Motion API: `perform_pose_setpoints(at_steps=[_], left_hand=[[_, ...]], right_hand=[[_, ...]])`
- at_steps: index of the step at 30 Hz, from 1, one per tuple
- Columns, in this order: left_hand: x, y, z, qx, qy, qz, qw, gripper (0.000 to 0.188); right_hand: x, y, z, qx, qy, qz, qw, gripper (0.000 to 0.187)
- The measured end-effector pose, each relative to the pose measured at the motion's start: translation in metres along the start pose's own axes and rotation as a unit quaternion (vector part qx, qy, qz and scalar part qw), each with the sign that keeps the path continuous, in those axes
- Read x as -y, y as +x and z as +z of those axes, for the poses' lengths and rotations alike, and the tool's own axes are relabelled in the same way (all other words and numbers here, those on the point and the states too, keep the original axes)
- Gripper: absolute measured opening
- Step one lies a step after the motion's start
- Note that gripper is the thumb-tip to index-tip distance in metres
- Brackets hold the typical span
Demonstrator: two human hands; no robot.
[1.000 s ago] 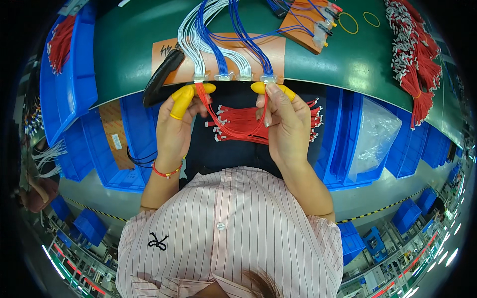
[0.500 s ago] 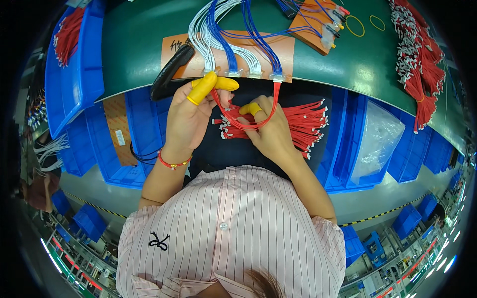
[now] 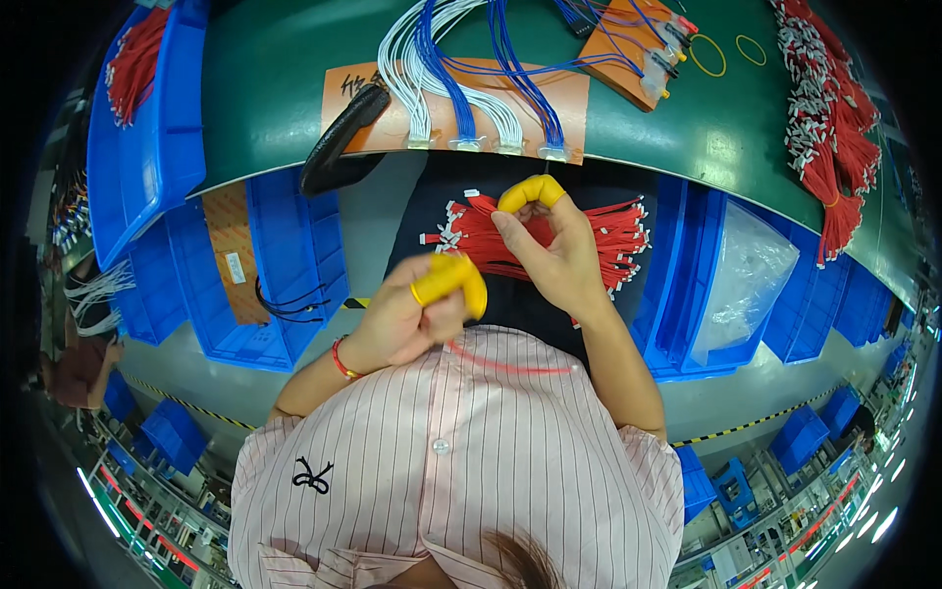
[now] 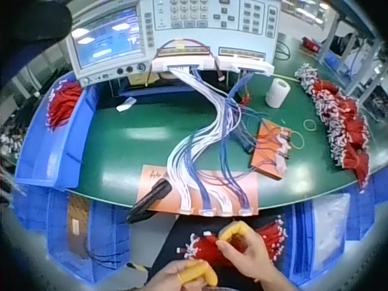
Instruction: The person is assembling bunches of red wires into larger multi-colored wire harnesses at an electronics assembly station.
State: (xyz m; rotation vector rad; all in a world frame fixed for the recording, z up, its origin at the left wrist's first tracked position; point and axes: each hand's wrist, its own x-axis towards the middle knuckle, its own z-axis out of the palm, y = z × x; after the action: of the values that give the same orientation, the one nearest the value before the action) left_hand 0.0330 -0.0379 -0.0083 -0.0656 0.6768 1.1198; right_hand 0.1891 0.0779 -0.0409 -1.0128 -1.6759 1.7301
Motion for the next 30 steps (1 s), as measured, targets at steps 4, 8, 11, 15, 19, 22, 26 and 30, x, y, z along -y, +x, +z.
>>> perform_pose_setpoints(at_steps=[4,8,11,15,19,22,26,30], left_hand=[[-0.007,0.015,-0.001,-0.119,0.132,0.204,0.963,0.031],[-0.014,0.025,0.007,-0.1,0.251,0.249,0.93,0.033],[-0.008,0.034,-0.01,-0.092,0.349,0.357,0.862,0.03],[-0.013,0.033,-0.014,-0.083,0.332,0.398,0.851,0.021],[-0.023,0.026,0.005,-0.044,0.197,0.292,0.935,0.02],[-0.024,0.025,0.006,-0.042,0.157,0.272,0.948,0.025],[-0.032,0.03,0.0,-0.082,0.153,0.304,0.937,0.025],[-0.036,0.035,0.003,-0.105,0.181,0.315,0.925,0.024]], right_hand=[[0.014,-0.002,0.005,0.005,-0.044,-0.051,0.998,0.012],[0.02,-0.003,0.018,-0.014,-0.094,-0.047,0.994,0.014],[0.016,0.003,0.013,-0.014,-0.227,-0.175,0.958,0.015],[0.017,0.005,0.008,-0.012,-0.248,-0.209,0.946,0.013],[0.025,-0.004,0.008,0.047,-0.137,-0.084,0.986,0.015],[0.034,-0.004,0.011,0.074,-0.119,-0.046,0.989,0.017],[0.031,-0.008,-0.015,0.077,-0.029,0.051,0.995,0.021],[0.034,-0.015,-0.05,0.002,0.055,0.131,0.99,0.016]])
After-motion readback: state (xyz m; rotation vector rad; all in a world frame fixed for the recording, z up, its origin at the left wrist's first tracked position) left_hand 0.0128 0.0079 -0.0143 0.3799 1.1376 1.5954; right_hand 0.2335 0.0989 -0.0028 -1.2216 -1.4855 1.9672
